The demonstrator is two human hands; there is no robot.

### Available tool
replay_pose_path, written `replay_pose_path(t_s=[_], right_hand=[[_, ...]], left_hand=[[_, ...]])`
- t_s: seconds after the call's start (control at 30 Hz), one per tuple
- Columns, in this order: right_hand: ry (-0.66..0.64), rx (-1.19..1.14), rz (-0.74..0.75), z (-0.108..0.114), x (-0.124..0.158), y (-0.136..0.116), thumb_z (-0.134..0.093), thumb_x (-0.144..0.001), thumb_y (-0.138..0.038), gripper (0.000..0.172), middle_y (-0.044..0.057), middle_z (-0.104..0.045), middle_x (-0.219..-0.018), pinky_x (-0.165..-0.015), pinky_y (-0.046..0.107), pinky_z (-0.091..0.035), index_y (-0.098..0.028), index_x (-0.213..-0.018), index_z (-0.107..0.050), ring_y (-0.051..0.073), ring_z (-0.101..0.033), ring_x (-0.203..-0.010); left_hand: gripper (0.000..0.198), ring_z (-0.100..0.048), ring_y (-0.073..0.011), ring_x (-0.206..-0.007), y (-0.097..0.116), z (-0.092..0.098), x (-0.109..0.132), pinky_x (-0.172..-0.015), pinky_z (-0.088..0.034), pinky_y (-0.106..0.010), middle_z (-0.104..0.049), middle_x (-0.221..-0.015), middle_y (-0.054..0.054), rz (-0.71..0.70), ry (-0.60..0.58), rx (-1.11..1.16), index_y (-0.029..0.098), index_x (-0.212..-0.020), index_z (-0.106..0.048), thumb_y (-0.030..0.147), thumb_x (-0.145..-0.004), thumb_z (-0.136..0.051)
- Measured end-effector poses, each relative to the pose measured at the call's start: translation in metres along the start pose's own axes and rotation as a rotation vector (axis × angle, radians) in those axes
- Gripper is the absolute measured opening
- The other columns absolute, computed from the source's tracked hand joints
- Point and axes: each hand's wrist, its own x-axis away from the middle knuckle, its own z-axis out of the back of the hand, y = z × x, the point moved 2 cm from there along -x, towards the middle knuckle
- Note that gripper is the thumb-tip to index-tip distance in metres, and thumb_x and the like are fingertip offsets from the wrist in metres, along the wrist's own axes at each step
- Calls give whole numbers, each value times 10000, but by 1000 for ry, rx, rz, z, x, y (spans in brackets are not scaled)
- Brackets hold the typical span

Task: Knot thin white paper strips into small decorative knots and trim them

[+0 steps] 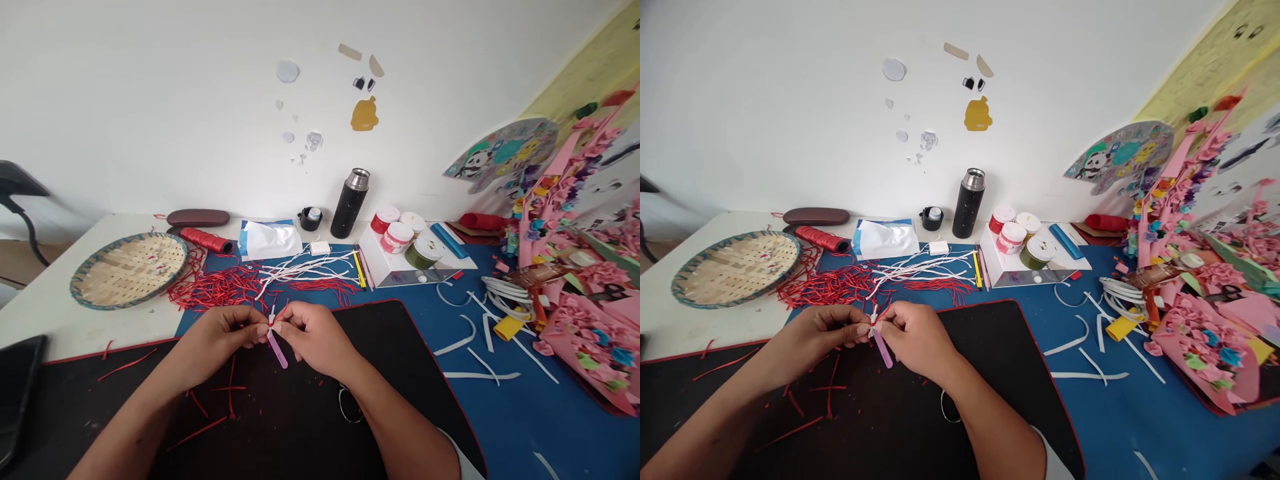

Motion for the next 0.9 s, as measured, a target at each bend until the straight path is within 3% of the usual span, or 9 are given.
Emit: replay_pose_path(t_s=[0.27, 0.53, 0.73, 0.9], right_hand=[[52, -35, 27, -2, -3, 6, -641, -1016, -278, 111, -78, -538, -569, -503, 208, -371, -195, -953, -679, 93, -511, -457], [18, -131, 72, -6, -6, 13, -663, -998, -329, 138, -60, -588, -654, -493, 199, -418, -190, -999, -668, 92, -515, -486], [78, -139, 110, -4, -6, 12, -701, -974, -380, 203, -59, -584, -689, -511, 204, -438, -190, -1041, -679, 100, -565, -524], [84, -140, 82, -4, -7, 10, -694, -959, -355, 180, -56, -590, -633, -529, 215, -440, -181, -928, -659, 100, -543, -504]], left_hand=[[458, -594, -209, -693, 13, -6, 2, -669, -497, -316, -657, -733, 2, -4, -22, 82, 231, -831, -728, 684, -769, -761], [400, -589, -210, -679, 18, -10, 2, -653, -480, -314, -632, -712, 19, -31, 25, 119, 252, -799, -607, 618, -758, -764], [389, -634, -235, -687, 12, -13, 2, -668, -500, -337, -653, -703, 11, -36, 4, 82, 262, -804, -585, 631, -804, -708], [396, -638, -233, -698, 8, -18, 2, -671, -510, -336, -664, -726, 3, -61, -41, 60, 254, -832, -611, 640, -833, -699]])
